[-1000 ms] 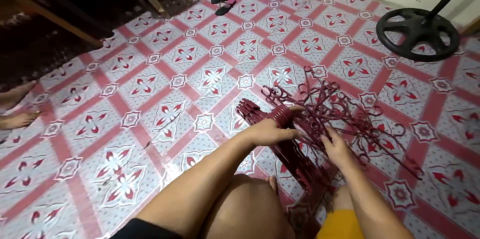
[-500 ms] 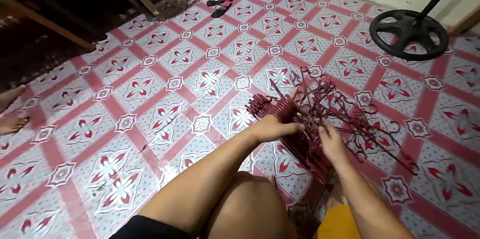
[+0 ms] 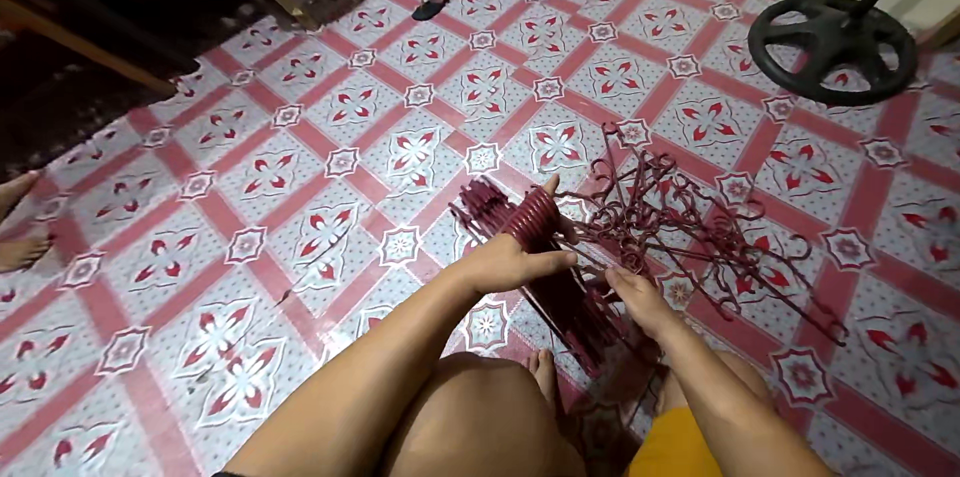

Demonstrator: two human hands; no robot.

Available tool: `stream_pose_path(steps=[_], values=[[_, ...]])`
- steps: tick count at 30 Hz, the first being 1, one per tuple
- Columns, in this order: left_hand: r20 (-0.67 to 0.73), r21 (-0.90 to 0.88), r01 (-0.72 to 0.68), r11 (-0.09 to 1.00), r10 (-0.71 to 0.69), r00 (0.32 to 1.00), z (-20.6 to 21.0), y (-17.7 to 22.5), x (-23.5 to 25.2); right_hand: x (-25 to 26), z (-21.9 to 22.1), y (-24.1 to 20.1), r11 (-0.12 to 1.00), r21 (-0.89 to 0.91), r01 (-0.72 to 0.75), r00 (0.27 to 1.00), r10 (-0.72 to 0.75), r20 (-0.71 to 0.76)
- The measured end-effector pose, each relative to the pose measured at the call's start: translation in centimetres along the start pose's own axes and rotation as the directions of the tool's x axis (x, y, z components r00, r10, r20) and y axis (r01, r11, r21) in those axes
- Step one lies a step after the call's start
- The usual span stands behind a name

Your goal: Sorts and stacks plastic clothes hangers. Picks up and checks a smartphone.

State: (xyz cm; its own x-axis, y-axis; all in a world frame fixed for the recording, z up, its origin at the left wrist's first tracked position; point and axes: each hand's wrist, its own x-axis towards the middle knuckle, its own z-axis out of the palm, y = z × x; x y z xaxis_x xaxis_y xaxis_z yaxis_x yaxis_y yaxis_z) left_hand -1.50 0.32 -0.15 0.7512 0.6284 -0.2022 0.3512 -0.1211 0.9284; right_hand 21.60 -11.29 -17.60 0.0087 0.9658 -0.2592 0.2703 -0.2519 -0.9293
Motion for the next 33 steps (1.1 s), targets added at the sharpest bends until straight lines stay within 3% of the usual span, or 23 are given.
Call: stream_pose_path(steps=[2, 5, 7, 10, 15, 18, 22, 26, 29, 33], values=[[-0.008, 0.015, 0.094, 0.995, -0.093, 0.996, -0.5, 0.1, -0.1, 2.9, 0.7, 6.4, 0.943, -0.274, -0.190, 0.982, 0.178, -0.068], [-0.038, -0.017, 0.152, 0.988, -0.153, 0.988, -1.2, 0.1, -0.2, 5.2, 2.5, 16.4, 0.737, -0.541, -0.406, 0.913, 0.354, -0.203], [-0.026, -0.097, 0.108, 0.989, -0.111, 0.993, -1.9, -0.7, -0.3, 4.8, 3.7, 19.0, 0.647, -0.612, -0.455, 0.887, 0.392, -0.245], [0.000, -0.137, 0.100, 0.986, -0.101, 0.995, -2.5, -1.5, -0.2, 4.4, 4.6, 21.0, 0.609, -0.656, -0.446, 0.894, 0.344, -0.288], [0.046, -0.016, 0.204, 0.979, -0.203, 0.978, -2.5, -0.2, 0.1, 5.5, 3.7, 21.4, 0.535, -0.669, -0.517, 0.855, 0.361, -0.372], [0.060, 0.049, 0.249, 0.967, -0.252, 0.966, -2.5, -0.2, 0.2, 5.5, 3.0, 22.6, 0.511, -0.735, -0.447, 0.892, 0.314, -0.324], [0.058, 0.085, 0.267, 0.960, -0.273, 0.960, -2.7, -0.3, 0.3, 5.1, 3.4, 19.4, 0.614, -0.739, -0.277, 0.955, 0.092, -0.282], [0.094, 0.101, 0.282, 0.954, -0.291, 0.952, -2.4, -0.3, 0.7, 6.7, 3.7, 15.1, 0.740, -0.658, -0.141, 0.958, -0.066, -0.279], [0.146, 0.045, 0.247, 0.968, -0.251, 0.957, -2.5, -0.9, 0.8, 9.3, 3.4, 14.0, 0.760, -0.631, -0.158, 0.954, -0.047, -0.295], [0.199, -0.071, 0.139, 0.988, -0.122, 0.972, -2.3, -2.1, 0.9, 10.7, 2.9, 16.3, 0.642, -0.697, -0.319, 0.945, 0.157, -0.287]])
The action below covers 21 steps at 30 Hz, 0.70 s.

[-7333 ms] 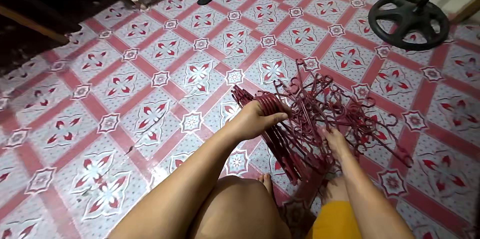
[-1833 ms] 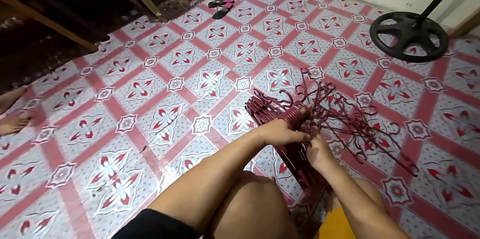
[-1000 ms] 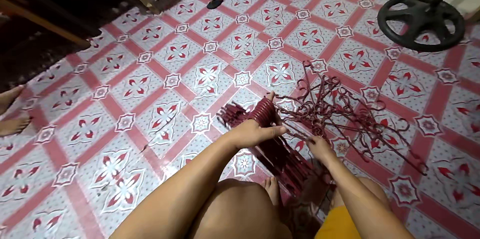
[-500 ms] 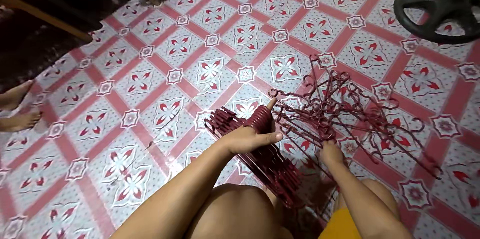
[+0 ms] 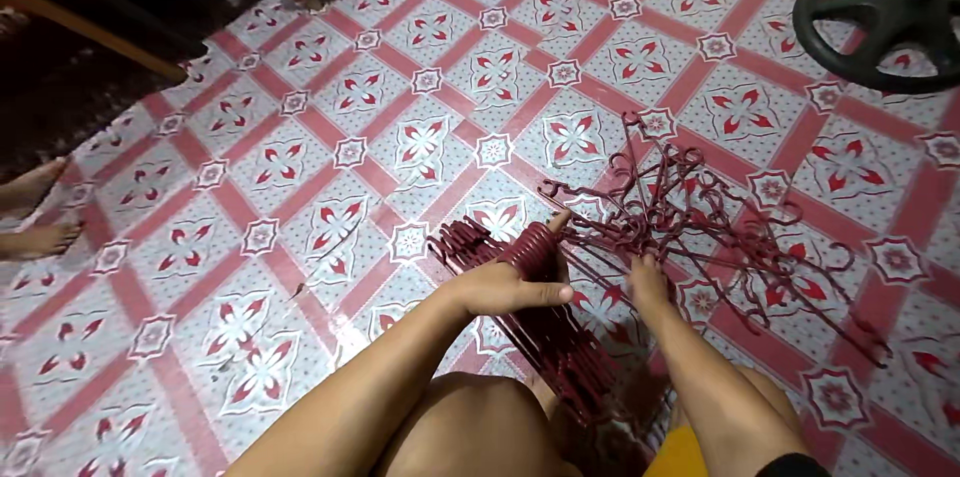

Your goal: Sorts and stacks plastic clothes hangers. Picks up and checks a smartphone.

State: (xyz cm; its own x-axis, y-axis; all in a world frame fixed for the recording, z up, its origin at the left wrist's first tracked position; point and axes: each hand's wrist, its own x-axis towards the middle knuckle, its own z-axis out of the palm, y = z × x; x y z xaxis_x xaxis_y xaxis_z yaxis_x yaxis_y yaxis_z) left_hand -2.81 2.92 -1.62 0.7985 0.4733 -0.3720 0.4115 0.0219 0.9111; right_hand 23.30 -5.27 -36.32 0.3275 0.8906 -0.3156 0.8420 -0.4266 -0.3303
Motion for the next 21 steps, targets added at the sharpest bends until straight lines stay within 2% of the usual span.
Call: stream_pose_path(steps=[3, 6, 9, 11, 16, 19, 21], values=[[0.034, -0.023, -0.057, 0.998, 0.058, 0.998, 0.2, 0.1, 0.3, 0.3, 1.1, 1.0, 0.996, -0.068, -0.060, 0.996, 0.065, 0.066], [0.024, 0.003, -0.045, 0.999, 0.045, 0.999, 0.4, 0.3, 0.7, 0.4, 1.8, 1.8, 0.994, -0.006, -0.107, 0.992, 0.107, 0.060], [0.002, 0.066, 0.008, 0.998, -0.008, 1.000, 0.5, 0.8, 1.0, -0.5, -2.6, 0.0, 0.977, 0.152, -0.147, 0.981, 0.124, 0.151], [-0.010, 0.090, 0.049, 0.995, -0.049, 0.999, 0.8, 1.2, 1.3, -1.9, -6.7, -2.0, 0.956, 0.274, -0.099, 0.986, 0.057, 0.158], [-0.055, 0.121, 0.151, 0.981, -0.145, 0.988, 1.3, 1.5, 1.7, -7.5, -15.5, -9.1, 0.840, 0.514, 0.175, 0.977, -0.214, 0.019], [-0.099, 0.087, 0.153, 0.984, -0.145, 0.984, 1.6, 1.8, 1.6, -9.2, -16.6, -11.4, 0.853, 0.434, 0.289, 0.934, -0.350, 0.067], [-0.087, 0.026, 0.083, 0.996, -0.081, 0.993, 1.7, 1.4, 1.7, -9.1, -16.6, -11.6, 0.836, 0.445, 0.320, 0.898, -0.417, 0.138]])
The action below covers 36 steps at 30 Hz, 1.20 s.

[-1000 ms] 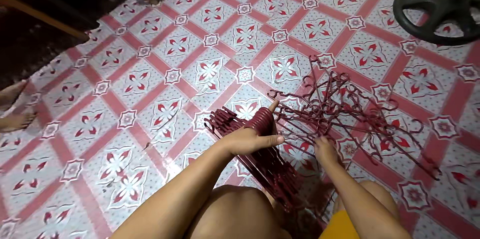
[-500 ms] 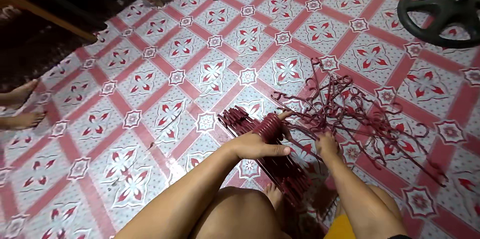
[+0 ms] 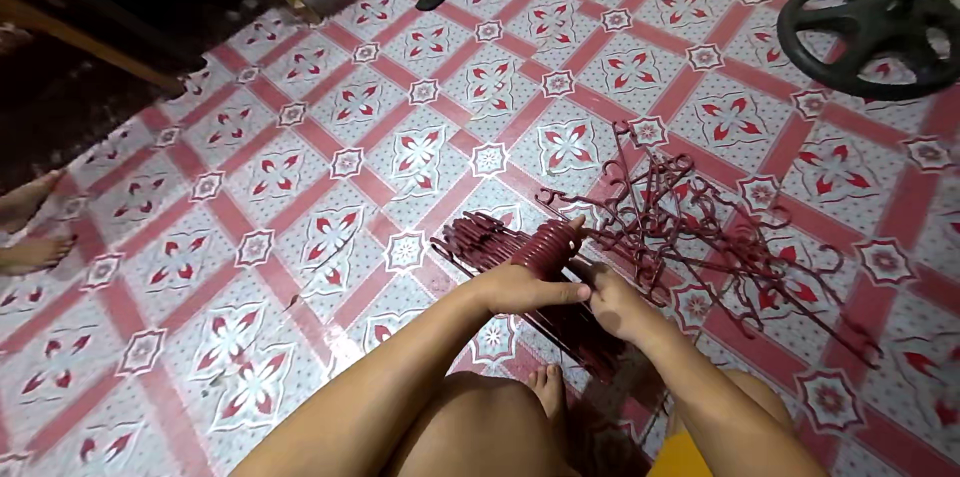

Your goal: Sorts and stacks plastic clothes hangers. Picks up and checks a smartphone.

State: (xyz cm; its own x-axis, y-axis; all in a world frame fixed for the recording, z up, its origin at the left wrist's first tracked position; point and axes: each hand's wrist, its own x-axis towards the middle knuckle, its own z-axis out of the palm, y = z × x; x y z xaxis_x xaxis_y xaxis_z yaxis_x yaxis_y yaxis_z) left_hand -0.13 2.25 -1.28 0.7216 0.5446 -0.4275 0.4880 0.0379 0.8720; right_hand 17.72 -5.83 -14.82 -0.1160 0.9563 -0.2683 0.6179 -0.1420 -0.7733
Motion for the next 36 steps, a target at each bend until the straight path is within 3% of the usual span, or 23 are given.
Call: stream_pose_path(steps=[3, 5, 7, 10, 13, 19, 24, 26, 29, 33, 36], values=[[-0.009, -0.045, -0.078, 0.996, 0.077, 0.997, 0.0, -0.1, -0.1, 1.3, -1.0, 2.5, 0.964, 0.266, -0.005, 1.000, 0.010, -0.018], [-0.041, -0.093, -0.149, 0.984, 0.146, 0.988, -0.3, -0.2, -0.1, 4.1, -1.4, 6.5, 0.943, 0.313, -0.117, 0.979, 0.162, -0.124], [-0.097, -0.119, -0.219, 0.968, 0.208, 0.973, -0.5, -0.7, -0.2, 7.2, -0.7, 11.8, 0.952, 0.141, -0.270, 0.922, 0.298, -0.248], [-0.163, -0.107, -0.302, 0.947, 0.283, 0.945, -0.6, -2.2, -0.4, 7.2, 0.9, 15.6, 0.906, -0.130, -0.403, 0.900, 0.367, -0.235], [-0.141, -0.159, -0.325, 0.932, 0.304, 0.942, -0.5, -2.5, -0.3, 4.6, 2.4, 16.2, 0.883, -0.252, -0.395, 0.916, 0.357, -0.183], [0.066, -0.095, -0.313, 0.945, 0.319, 0.945, 0.0, -0.1, 0.1, 1.6, 1.2, 13.3, 0.909, -0.027, -0.416, 0.882, 0.397, -0.254], [0.086, -0.063, -0.342, 0.937, 0.347, 0.934, 1.1, 0.2, 0.6, -0.2, -1.1, 9.7, 0.989, 0.058, -0.139, 0.922, 0.151, -0.357], [0.050, -0.052, -0.359, 0.932, 0.362, 0.931, 1.5, -0.1, 0.9, -1.8, -2.4, 7.0, 0.998, 0.058, -0.022, 0.900, 0.045, -0.434], [-0.018, -0.061, -0.365, 0.929, 0.365, 0.931, 1.5, -0.8, 1.6, -3.9, -4.2, 4.3, 0.987, 0.137, 0.079, 0.836, 0.009, -0.549], [-0.045, -0.106, -0.372, 0.922, 0.369, 0.928, 1.7, -1.1, 2.0, -4.4, -4.2, 5.0, 0.902, 0.234, 0.362, 0.670, -0.077, -0.738], [-0.035, -0.115, -0.356, 0.927, 0.354, 0.934, 2.1, -1.0, 2.1, -5.3, -4.7, 4.8, 0.849, 0.287, 0.444, 0.623, -0.063, -0.780]])
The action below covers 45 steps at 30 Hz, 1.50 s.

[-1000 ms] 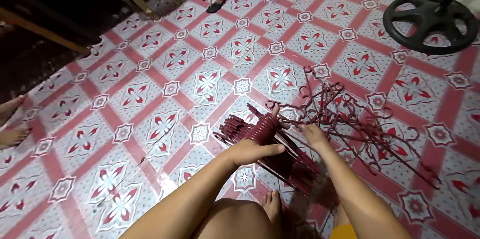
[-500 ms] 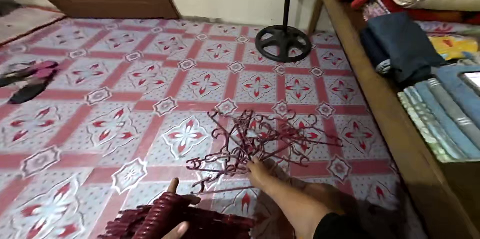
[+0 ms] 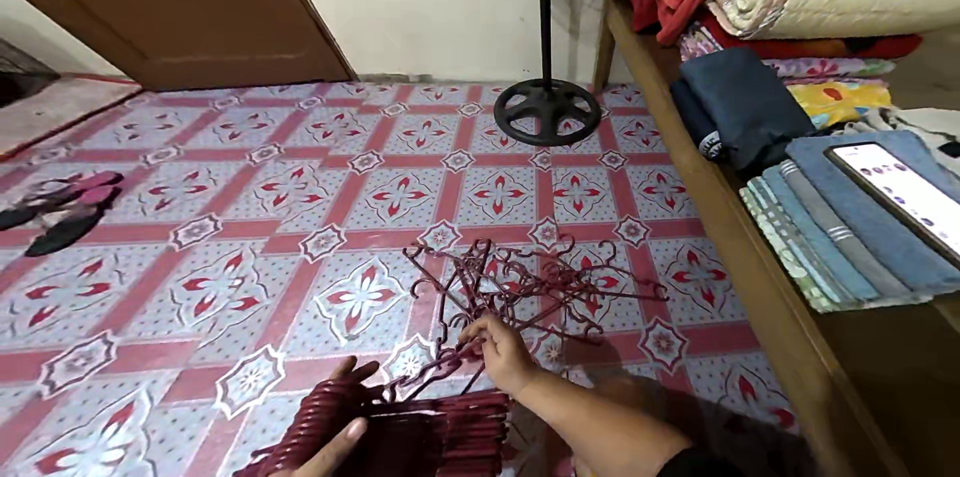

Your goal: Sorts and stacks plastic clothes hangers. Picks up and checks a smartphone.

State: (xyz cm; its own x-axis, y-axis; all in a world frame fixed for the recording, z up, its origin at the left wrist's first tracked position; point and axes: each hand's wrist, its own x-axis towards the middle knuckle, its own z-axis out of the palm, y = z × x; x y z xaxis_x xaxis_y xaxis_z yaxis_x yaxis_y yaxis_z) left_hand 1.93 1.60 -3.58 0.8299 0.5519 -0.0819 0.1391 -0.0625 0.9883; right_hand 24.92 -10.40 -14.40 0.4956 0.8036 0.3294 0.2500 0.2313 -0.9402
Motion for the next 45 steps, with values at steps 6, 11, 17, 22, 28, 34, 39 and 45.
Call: stream_pose_path(steps=[6, 11, 17, 22, 28, 34, 39, 45], values=[[0.032, -0.081, -0.005, 0.997, 0.008, 0.999, 0.2, 0.6, 0.3, 1.1, -1.5, -0.3, 0.994, 0.082, -0.068, 0.962, 0.087, -0.261], [0.062, -0.198, 0.042, 0.979, -0.030, 0.998, 0.6, 1.2, 0.4, 2.1, -1.9, -0.8, 0.965, 0.261, -0.016, 0.897, 0.129, -0.422], [0.012, -0.304, -0.024, 0.952, 0.029, 1.000, 0.5, 1.1, 1.5, 0.5, -0.5, -0.5, 0.942, 0.255, 0.218, 0.975, -0.203, -0.086], [-0.067, -0.337, -0.039, 0.941, 0.017, 0.998, -1.1, 0.2, 1.7, -0.2, -0.2, 1.8, 0.936, 0.307, 0.169, 0.981, -0.190, 0.040], [-0.163, -0.325, -0.017, 0.946, -0.039, 0.986, -2.0, -0.4, 0.4, 1.5, -1.3, 4.7, 0.996, 0.087, 0.010, 0.849, -0.054, 0.526], [-0.279, -0.252, -0.112, 0.961, 0.039, 0.959, -4.1, -3.5, -0.7, 6.7, 1.1, 12.4, 0.850, -0.520, -0.090, 0.729, 0.412, 0.547], [-0.199, -0.222, -0.163, 0.961, 0.119, 0.973, -4.8, -4.2, 0.1, 8.9, 4.0, 16.6, 0.585, -0.809, -0.062, 0.625, 0.654, 0.425], [-0.148, -0.266, -0.169, 0.949, 0.133, 0.980, -4.3, -3.3, 0.0, 2.2, 3.3, 20.7, 0.602, -0.796, 0.058, 0.640, 0.590, 0.492]])
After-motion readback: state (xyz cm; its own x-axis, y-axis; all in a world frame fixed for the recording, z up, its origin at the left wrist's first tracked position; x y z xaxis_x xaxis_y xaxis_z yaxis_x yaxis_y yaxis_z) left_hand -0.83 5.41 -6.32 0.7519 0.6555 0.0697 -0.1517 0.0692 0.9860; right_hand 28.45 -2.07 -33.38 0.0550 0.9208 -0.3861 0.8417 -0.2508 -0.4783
